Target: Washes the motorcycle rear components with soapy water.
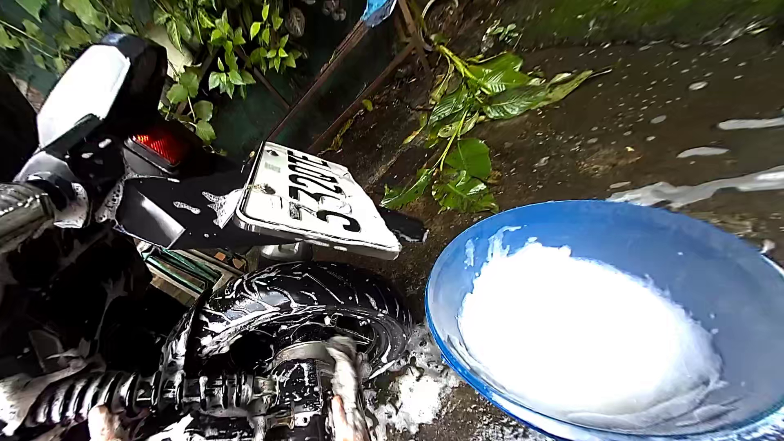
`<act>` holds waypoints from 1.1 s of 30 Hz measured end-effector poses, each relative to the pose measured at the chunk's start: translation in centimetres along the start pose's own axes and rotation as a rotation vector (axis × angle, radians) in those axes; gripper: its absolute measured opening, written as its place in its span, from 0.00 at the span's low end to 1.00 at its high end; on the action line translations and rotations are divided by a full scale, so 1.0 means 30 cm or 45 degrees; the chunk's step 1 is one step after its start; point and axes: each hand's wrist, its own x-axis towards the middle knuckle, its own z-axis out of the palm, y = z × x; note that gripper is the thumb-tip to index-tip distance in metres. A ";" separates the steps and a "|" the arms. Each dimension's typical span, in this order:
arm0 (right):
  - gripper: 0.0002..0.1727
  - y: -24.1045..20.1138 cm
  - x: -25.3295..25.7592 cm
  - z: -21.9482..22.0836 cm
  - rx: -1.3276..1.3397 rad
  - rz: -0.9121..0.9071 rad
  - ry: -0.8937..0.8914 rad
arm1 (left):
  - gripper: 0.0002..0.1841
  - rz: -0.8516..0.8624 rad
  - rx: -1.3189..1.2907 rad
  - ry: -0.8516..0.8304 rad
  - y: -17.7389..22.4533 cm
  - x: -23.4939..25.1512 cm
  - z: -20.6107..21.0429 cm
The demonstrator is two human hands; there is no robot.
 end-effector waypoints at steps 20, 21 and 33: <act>0.31 -0.123 0.181 -0.082 -0.220 -0.032 0.329 | 0.29 0.074 0.030 0.035 -0.146 0.101 -0.001; 0.31 -0.130 0.190 -0.092 -0.244 -0.017 0.294 | 0.29 0.099 0.017 0.030 -0.155 0.107 -0.003; 0.27 -0.170 -0.150 0.090 0.138 -0.131 0.151 | 0.32 0.045 0.108 0.009 -0.134 0.093 -0.001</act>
